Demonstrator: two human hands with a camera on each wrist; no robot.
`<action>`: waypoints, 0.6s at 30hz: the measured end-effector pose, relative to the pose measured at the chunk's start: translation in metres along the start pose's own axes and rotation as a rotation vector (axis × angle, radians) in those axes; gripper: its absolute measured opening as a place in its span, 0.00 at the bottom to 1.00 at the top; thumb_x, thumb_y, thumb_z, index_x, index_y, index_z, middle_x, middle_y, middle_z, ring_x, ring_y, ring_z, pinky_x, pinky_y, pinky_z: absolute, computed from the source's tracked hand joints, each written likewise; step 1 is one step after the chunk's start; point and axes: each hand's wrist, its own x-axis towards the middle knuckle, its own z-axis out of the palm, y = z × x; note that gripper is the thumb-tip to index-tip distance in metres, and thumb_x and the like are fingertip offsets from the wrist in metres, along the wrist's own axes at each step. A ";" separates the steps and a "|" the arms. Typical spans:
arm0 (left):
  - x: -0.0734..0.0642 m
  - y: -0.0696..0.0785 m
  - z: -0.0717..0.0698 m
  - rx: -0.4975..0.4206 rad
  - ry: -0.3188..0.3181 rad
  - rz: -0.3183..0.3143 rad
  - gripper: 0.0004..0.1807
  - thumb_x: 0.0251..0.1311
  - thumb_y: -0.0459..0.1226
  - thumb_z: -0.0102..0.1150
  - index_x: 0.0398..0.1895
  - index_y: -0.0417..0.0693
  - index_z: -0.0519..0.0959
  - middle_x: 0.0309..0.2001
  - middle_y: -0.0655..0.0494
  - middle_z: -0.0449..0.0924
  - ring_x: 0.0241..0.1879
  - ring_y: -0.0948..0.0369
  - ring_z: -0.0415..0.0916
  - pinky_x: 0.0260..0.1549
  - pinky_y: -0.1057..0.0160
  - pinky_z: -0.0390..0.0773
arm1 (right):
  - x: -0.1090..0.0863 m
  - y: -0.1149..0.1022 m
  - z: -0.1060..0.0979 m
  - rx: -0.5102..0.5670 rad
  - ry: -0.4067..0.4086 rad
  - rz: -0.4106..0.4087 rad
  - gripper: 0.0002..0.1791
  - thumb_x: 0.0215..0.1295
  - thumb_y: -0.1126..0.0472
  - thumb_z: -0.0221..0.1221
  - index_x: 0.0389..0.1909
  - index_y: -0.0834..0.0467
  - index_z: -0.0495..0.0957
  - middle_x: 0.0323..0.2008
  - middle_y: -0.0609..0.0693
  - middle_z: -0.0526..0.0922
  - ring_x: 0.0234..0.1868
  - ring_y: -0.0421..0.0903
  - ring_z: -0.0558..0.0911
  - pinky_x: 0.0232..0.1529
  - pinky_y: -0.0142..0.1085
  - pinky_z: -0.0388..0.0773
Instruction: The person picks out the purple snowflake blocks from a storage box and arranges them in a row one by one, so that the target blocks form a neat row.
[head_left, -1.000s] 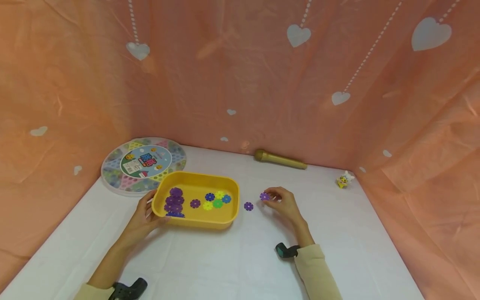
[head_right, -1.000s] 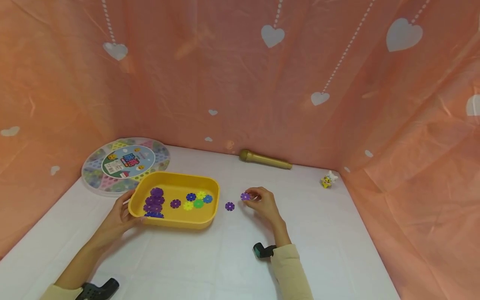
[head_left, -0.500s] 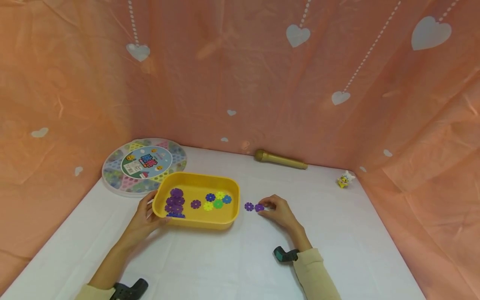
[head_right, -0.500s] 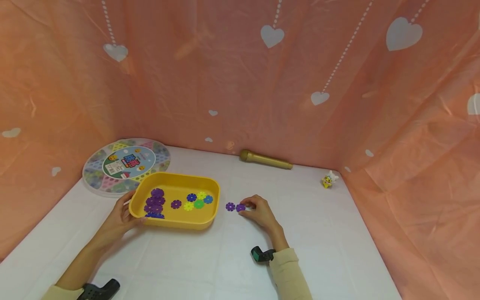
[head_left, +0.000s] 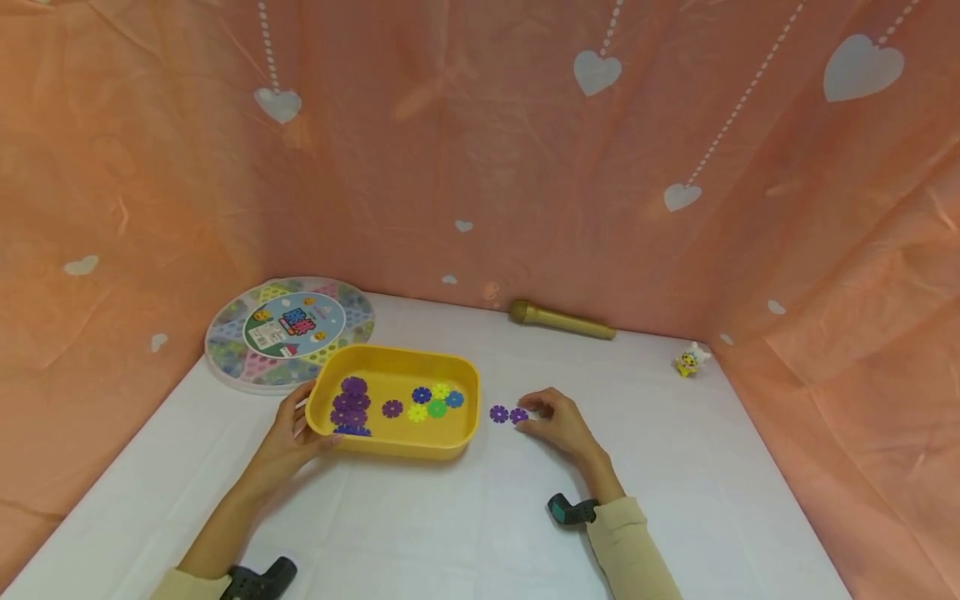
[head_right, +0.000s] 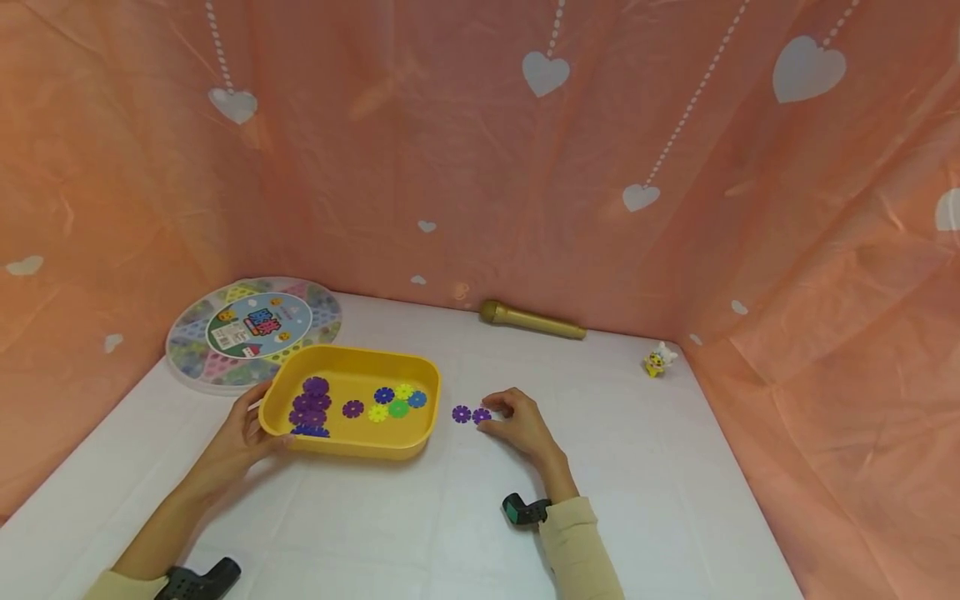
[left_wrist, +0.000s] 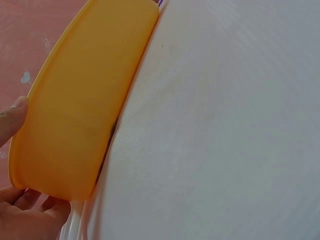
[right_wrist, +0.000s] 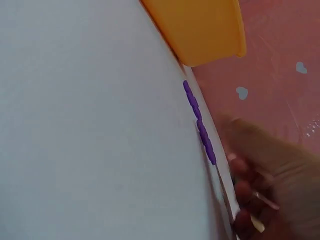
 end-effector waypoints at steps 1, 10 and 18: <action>0.000 0.000 0.000 -0.005 0.001 0.004 0.53 0.54 0.35 0.65 0.73 0.47 0.36 0.72 0.39 0.39 0.68 0.40 0.45 0.49 0.85 0.64 | 0.002 -0.004 -0.001 0.020 0.007 0.008 0.18 0.48 0.57 0.71 0.42 0.54 0.82 0.37 0.47 0.79 0.39 0.43 0.76 0.41 0.33 0.75; -0.001 -0.002 0.001 -0.051 0.005 0.027 0.53 0.54 0.33 0.64 0.72 0.43 0.36 0.70 0.35 0.40 0.67 0.39 0.46 0.47 0.87 0.63 | 0.050 -0.069 0.019 0.195 -0.046 -0.214 0.20 0.53 0.61 0.67 0.48 0.60 0.79 0.45 0.54 0.80 0.45 0.50 0.78 0.51 0.43 0.77; 0.000 -0.004 0.001 -0.047 0.007 0.037 0.52 0.53 0.32 0.64 0.72 0.44 0.37 0.70 0.36 0.41 0.67 0.41 0.46 0.47 0.88 0.62 | 0.086 -0.131 0.071 0.259 -0.214 -0.233 0.20 0.56 0.60 0.65 0.51 0.60 0.77 0.48 0.54 0.79 0.50 0.44 0.77 0.54 0.31 0.74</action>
